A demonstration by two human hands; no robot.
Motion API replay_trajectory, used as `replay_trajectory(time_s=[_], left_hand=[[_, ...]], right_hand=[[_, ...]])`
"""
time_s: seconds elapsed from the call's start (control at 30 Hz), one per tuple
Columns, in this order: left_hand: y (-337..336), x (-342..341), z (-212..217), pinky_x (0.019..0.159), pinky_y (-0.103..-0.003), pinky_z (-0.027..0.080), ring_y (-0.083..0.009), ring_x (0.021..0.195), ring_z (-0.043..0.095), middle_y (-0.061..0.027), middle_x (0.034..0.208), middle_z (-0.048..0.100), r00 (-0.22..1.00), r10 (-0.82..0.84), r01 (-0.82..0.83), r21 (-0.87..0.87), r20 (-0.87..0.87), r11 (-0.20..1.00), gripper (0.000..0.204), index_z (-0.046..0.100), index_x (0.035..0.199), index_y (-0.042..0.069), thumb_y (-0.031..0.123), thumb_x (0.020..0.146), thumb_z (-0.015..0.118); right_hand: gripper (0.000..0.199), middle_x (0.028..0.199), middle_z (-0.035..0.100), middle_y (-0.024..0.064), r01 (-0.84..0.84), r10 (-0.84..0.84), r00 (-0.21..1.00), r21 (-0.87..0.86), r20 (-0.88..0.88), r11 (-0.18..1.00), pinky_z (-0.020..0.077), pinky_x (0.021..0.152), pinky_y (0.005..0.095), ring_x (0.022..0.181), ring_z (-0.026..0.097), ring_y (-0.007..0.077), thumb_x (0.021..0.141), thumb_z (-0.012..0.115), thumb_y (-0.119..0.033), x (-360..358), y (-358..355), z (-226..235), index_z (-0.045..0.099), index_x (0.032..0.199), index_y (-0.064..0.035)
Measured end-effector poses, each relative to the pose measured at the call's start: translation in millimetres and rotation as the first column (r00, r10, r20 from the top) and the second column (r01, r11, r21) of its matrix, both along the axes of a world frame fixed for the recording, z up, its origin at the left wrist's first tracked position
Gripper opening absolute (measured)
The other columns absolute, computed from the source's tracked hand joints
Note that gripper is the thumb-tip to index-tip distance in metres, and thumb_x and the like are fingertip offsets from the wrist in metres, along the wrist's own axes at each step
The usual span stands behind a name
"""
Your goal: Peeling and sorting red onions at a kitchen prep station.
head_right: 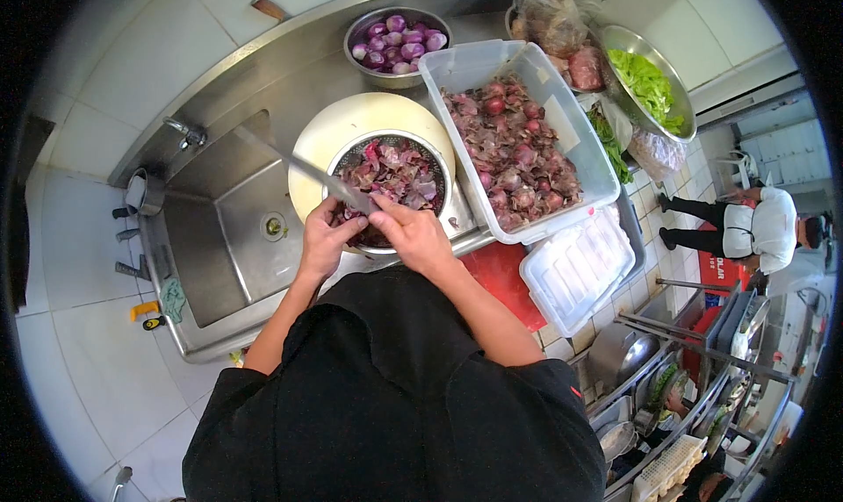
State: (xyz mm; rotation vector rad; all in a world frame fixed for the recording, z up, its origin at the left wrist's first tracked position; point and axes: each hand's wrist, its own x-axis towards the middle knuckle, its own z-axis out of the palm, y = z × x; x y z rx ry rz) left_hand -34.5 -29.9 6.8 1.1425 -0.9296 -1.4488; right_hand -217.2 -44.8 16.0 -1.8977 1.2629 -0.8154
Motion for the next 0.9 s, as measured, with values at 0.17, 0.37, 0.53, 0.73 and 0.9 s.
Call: replay_trajectory(time_s=[0.17,0.37,0.53,0.73,0.9], left_hand=[[-0.5,5.0,3.1,0.101,-0.031,0.045,-0.0172,0.112,0.058,-0.0112,0.126,0.059,0.994,-0.087,0.081,-0.086,-0.065,0.993,0.062,0.047,0.135,-0.005,-0.006,0.078,0.070],[-5.0,15.9,-13.1,0.104,-0.034,0.043,-0.0191,0.115,0.058,-0.0121,0.127,0.059,0.941,-0.132,0.114,-0.076,-0.312,0.991,0.064,0.048,0.135,-0.004,-0.006,0.076,0.070],[-3.1,28.5,-15.9,0.103,-0.032,0.044,-0.0180,0.115,0.057,-0.0104,0.127,0.059,0.887,-0.221,0.194,-0.108,-0.405,0.975,0.062,0.048,0.135,-0.002,-0.008,0.077,0.067],[-10.7,25.8,-11.5,0.102,-0.037,0.044,-0.0202,0.119,0.054,-0.0101,0.133,0.053,0.839,-0.145,0.121,-0.080,-0.525,0.989,0.061,0.044,0.138,0.002,-0.003,0.081,0.065],[-18.0,18.0,-11.1,0.099,-0.038,0.047,-0.0201,0.114,0.056,-0.0095,0.127,0.056,0.821,-0.019,0.039,0.023,-0.570,0.999,0.054,0.045,0.137,0.003,0.000,0.086,0.063]], right_hand=[[0.054,0.055,0.048,0.0003,-0.055,-0.205,0.903,0.575,0.377,0.816,0.0363,0.044,0.0262,0.046,0.045,0.0099,0.098,0.048,-0.052,-8.7,-15.3,7.1,0.062,0.082,-0.0030],[0.059,0.051,0.046,0.0027,0.002,-0.285,0.891,0.626,0.352,0.780,0.0323,0.039,0.0271,0.041,0.043,0.0111,0.098,0.044,-0.057,0.4,-17.8,19.4,0.052,0.069,-0.0064],[0.062,0.050,0.047,0.0032,0.133,-0.418,0.857,0.654,0.303,0.745,0.0342,0.039,0.0267,0.040,0.044,0.0123,0.098,0.042,-0.058,3.5,-26.9,12.9,0.052,0.065,-0.0062],[0.059,0.056,0.052,0.0064,0.070,-0.243,0.954,0.652,0.178,0.755,0.0418,0.047,0.0296,0.047,0.050,0.0132,0.097,0.047,-0.056,-22.4,-34.4,20.1,0.064,0.089,0.0000],[0.061,0.071,0.063,0.0197,0.065,-0.108,0.982,0.262,0.152,0.963,0.0495,0.067,0.0368,0.065,0.066,0.0276,0.094,0.055,-0.050,-4.3,-10.9,0.4,0.052,0.134,-0.0043]])
